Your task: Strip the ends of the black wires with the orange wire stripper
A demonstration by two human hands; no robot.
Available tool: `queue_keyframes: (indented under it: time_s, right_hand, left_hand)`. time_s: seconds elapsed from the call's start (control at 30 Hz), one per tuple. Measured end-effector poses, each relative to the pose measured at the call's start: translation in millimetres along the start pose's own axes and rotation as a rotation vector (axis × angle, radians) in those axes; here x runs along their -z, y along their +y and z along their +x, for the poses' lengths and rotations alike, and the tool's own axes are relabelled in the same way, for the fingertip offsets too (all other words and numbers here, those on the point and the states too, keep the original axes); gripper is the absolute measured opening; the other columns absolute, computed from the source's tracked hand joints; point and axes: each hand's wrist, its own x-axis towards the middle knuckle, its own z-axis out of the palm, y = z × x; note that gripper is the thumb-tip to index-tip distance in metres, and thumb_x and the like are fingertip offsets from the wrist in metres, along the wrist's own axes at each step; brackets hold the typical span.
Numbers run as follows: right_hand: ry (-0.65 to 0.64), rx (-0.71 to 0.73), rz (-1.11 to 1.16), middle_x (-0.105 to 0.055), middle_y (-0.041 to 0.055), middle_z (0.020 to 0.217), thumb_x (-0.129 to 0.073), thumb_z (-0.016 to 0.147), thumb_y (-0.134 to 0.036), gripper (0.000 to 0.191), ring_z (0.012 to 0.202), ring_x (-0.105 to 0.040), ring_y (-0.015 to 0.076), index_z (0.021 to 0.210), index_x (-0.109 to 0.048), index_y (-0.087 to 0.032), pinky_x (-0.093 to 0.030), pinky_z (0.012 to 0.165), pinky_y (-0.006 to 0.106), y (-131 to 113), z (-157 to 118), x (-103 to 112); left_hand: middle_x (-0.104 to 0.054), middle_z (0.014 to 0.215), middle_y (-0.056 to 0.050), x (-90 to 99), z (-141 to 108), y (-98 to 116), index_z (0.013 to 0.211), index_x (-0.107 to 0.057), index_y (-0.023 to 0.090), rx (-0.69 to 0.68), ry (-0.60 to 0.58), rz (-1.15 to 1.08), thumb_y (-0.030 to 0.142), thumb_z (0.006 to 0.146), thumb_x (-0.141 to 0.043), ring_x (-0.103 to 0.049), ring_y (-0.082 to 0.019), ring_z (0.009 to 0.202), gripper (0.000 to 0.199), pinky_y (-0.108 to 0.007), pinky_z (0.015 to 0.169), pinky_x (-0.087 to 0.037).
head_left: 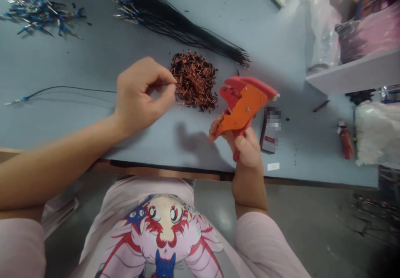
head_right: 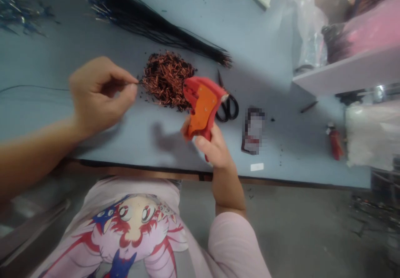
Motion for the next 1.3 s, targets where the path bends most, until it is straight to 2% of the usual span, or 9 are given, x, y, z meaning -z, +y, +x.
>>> queue_keyframes:
  time_s: [0.17, 0.27, 0.47, 0.57, 0.67, 0.73, 0.8, 1.1, 1.3]
  right_hand:
    - [-0.041, 0.250, -1.001, -0.067, 0.0156, 0.112, -0.062, 0.094, -0.043, 0.043, 0.097, -0.060, 0.0305, 0.128, -0.057, -0.018, -0.048, 0.084, 0.047, 2.1, -0.9, -23.3]
    - [-0.119, 0.283, -1.266, -0.068, 0.0172, 0.113, -0.063, 0.094, -0.041, 0.041, 0.098, -0.059, 0.0312, 0.127, -0.061, -0.016, -0.043, 0.083, 0.046, 11.7, 4.3, -38.8]
    - [-0.157, 0.200, -1.199, -0.068, 0.0165, 0.116, -0.068, 0.089, -0.058, 0.060, 0.102, -0.060, 0.0316, 0.129, -0.063, -0.015, -0.044, 0.089, 0.047, 12.6, 8.2, -34.7]
    - [-0.124, 0.214, -1.062, -0.072, 0.0127, 0.111, -0.067, 0.091, -0.056, 0.051, 0.101, -0.064, 0.0292, 0.123, -0.064, -0.018, -0.046, 0.094, 0.046, 10.0, 9.5, -28.8]
    - [0.082, 0.296, -1.000, -0.075, 0.0087, 0.103, -0.061, 0.098, -0.039, 0.029, 0.096, -0.069, 0.0247, 0.120, -0.061, -0.021, -0.050, 0.091, 0.042, 9.0, 14.6, -27.2]
    - [0.240, 0.385, -1.035, -0.075, 0.0083, 0.102, -0.060, 0.099, -0.034, 0.028, 0.095, -0.069, 0.0241, 0.124, -0.058, -0.021, -0.052, 0.089, 0.041, 6.3, 20.0, -28.5]
    - [0.305, 0.452, -1.110, -0.075, 0.0082, 0.102, -0.059, 0.099, -0.032, 0.028, 0.095, -0.069, 0.0244, 0.126, -0.057, -0.021, -0.052, 0.090, 0.042, 1.1, 26.1, -30.9]
    - [0.257, 0.624, -1.238, -0.071, 0.0081, 0.087, -0.052, 0.101, -0.018, 0.013, 0.087, -0.064, 0.0222, 0.096, -0.064, -0.020, -0.051, 0.078, 0.037, -5.8, 45.0, -38.9]
    - [0.206, 0.467, -1.368, -0.067, 0.0091, 0.081, -0.044, 0.099, -0.017, 0.022, 0.080, -0.061, 0.0235, 0.084, -0.060, -0.022, -0.049, 0.073, 0.040, 6.0, 41.6, -29.6]
  left_hand:
    - [-0.060, 0.070, 0.003, -0.4, 2.2, -9.4, 0.081, -0.068, 0.022, 0.053, 0.046, 0.024, 0.011, 0.083, -0.067, -0.054, -0.008, 0.063, 0.011, -0.026, 0.056, -0.042]
    - [-0.065, 0.072, 0.002, -4.0, -1.0, -11.4, 0.080, -0.068, 0.023, 0.021, -0.019, 0.013, 0.013, 0.082, -0.069, -0.054, -0.010, 0.061, 0.010, -0.026, 0.054, -0.042]
    - [-0.065, 0.074, 0.002, -8.7, -9.8, -8.2, 0.080, -0.065, 0.024, -0.093, -0.141, 0.065, 0.013, 0.083, -0.066, -0.057, -0.012, 0.065, 0.011, -0.028, 0.057, -0.044]
    - [-0.068, 0.081, 0.001, -8.2, -13.5, -5.6, 0.083, -0.064, 0.024, -0.164, -0.170, 0.116, 0.015, 0.084, -0.065, -0.061, -0.013, 0.070, 0.010, -0.030, 0.059, -0.044]
    - [-0.071, 0.087, 0.000, -6.2, -15.8, -1.1, 0.087, -0.064, 0.025, -0.213, -0.216, 0.159, 0.014, 0.086, -0.062, -0.065, -0.015, 0.076, 0.011, -0.031, 0.058, -0.043]
    - [-0.071, 0.088, 0.000, -5.0, -16.9, 2.0, 0.088, -0.064, 0.026, -0.238, -0.228, 0.179, 0.015, 0.087, -0.060, -0.066, -0.016, 0.077, 0.012, -0.031, 0.058, -0.041]
    - [-0.071, 0.086, 0.000, -4.4, -17.9, 4.1, 0.086, -0.064, 0.026, -0.256, -0.245, 0.188, 0.017, 0.088, -0.059, -0.067, -0.017, 0.077, 0.011, -0.032, 0.057, -0.040]
    - [-0.071, 0.085, 0.000, -3.7, -17.0, 6.6, 0.082, -0.065, 0.024, -0.310, -0.263, 0.238, 0.021, 0.093, -0.055, -0.065, -0.016, 0.077, 0.015, -0.031, 0.056, -0.039]
    - [-0.068, 0.075, 0.000, -4.7, -15.9, 3.7, 0.077, -0.061, 0.025, -0.398, -0.325, 0.192, 0.019, 0.086, -0.056, -0.060, -0.017, 0.064, 0.013, -0.032, 0.049, -0.032]
